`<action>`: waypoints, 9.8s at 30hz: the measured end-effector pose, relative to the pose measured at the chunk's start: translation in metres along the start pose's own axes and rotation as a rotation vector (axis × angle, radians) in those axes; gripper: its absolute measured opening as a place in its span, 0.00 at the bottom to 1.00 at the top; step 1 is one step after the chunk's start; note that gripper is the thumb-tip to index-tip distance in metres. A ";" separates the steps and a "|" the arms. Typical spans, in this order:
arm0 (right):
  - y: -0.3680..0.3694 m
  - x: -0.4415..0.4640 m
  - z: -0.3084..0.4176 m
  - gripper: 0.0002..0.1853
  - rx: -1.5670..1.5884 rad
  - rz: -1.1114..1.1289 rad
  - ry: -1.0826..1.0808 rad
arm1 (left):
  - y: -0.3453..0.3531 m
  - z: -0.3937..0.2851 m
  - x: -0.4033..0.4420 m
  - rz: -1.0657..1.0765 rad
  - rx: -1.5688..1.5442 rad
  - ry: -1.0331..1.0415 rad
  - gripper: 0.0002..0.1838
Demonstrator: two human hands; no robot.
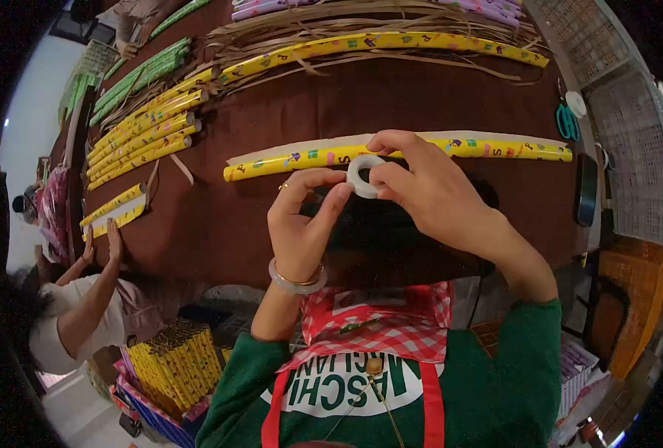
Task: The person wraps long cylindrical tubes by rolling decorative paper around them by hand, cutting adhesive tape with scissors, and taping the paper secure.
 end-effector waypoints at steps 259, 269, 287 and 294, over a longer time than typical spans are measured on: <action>0.117 0.073 -0.127 0.10 -0.449 0.440 0.624 | 0.056 0.142 0.126 0.856 0.666 0.034 0.13; 0.114 0.069 -0.128 0.07 -0.405 0.447 0.638 | 0.066 0.136 0.127 0.874 0.691 0.101 0.12; 0.001 -0.042 -0.189 0.20 0.020 0.249 0.870 | 0.061 0.134 0.121 0.937 0.669 0.091 0.18; -0.014 -0.084 -0.214 0.19 0.193 0.192 1.010 | 0.055 0.137 0.116 0.937 0.652 0.122 0.19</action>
Point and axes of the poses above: each hand's wrist, its own x-axis towards the middle knuckle, its own y-axis out of the palm, z = x × y, the point moved 9 cm from there along x, towards the middle knuckle, and after that the axes turned 5 degrees about z, right-handed, at the moved point
